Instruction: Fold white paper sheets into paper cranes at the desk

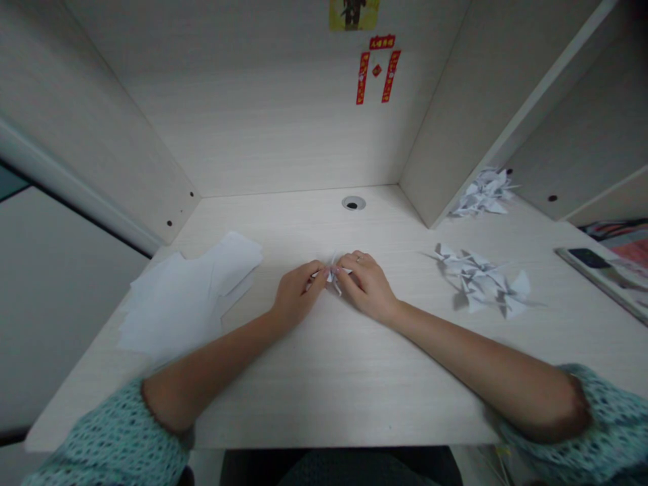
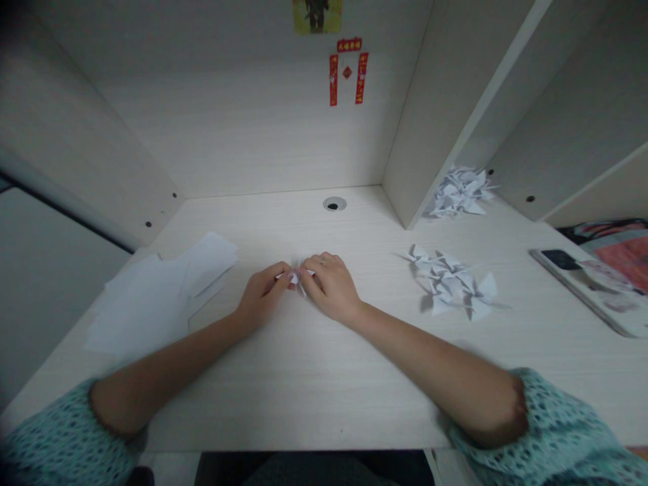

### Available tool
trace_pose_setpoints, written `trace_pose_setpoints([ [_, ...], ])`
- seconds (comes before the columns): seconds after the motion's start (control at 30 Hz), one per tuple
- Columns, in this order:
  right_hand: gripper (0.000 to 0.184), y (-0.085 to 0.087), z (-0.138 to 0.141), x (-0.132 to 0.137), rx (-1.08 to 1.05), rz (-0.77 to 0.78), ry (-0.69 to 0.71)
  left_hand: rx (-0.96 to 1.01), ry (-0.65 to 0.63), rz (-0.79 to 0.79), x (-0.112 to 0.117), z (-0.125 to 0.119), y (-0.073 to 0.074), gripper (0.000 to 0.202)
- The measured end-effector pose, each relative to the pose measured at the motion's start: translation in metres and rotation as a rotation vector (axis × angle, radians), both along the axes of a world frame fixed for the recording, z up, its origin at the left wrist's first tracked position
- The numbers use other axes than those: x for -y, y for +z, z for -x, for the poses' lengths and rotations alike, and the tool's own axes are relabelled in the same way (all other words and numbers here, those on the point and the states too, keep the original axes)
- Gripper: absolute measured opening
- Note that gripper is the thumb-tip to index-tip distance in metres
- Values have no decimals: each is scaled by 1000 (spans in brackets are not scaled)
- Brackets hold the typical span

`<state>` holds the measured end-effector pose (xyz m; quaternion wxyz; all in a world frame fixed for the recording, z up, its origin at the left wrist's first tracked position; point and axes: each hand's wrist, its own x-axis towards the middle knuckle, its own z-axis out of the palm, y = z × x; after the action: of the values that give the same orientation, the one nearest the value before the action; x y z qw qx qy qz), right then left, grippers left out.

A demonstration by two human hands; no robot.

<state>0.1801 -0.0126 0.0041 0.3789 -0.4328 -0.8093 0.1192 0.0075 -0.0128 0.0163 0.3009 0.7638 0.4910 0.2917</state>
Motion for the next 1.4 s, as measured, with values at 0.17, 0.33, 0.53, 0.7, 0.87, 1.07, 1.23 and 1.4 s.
trace_pose_setpoints([
  [0.17, 29, -1, 0, 1, 13, -4, 46, 4, -29, 17, -1, -1, 2, 38],
  [0.33, 24, -1, 0, 2, 32, -26, 29, -30, -18, 14, 0, -4, 3, 36],
  [0.53, 27, 0, 1, 2, -86, 37, 28, 103, -27, 88, -4, -1, -2, 35],
  [0.7, 29, -4, 2, -1, -279, 140, 47, 236, -47, 115, -9, 2, -6, 35],
  [0.87, 34, -9, 2, -5, -419, 253, 25, 288, -31, 143, -11, 1, -3, 35],
  [1.07, 39, -11, 3, -8, -525, 338, 37, 347, -58, 131, -14, 3, -8, 38],
  [1.23, 41, -9, 2, -8, -568, 378, 91, 385, -70, 119, -15, 6, -10, 41],
  [1.4, 40, -8, 2, -8, -615, 412, 109, 406, -62, 124, -15, 7, -11, 41],
])
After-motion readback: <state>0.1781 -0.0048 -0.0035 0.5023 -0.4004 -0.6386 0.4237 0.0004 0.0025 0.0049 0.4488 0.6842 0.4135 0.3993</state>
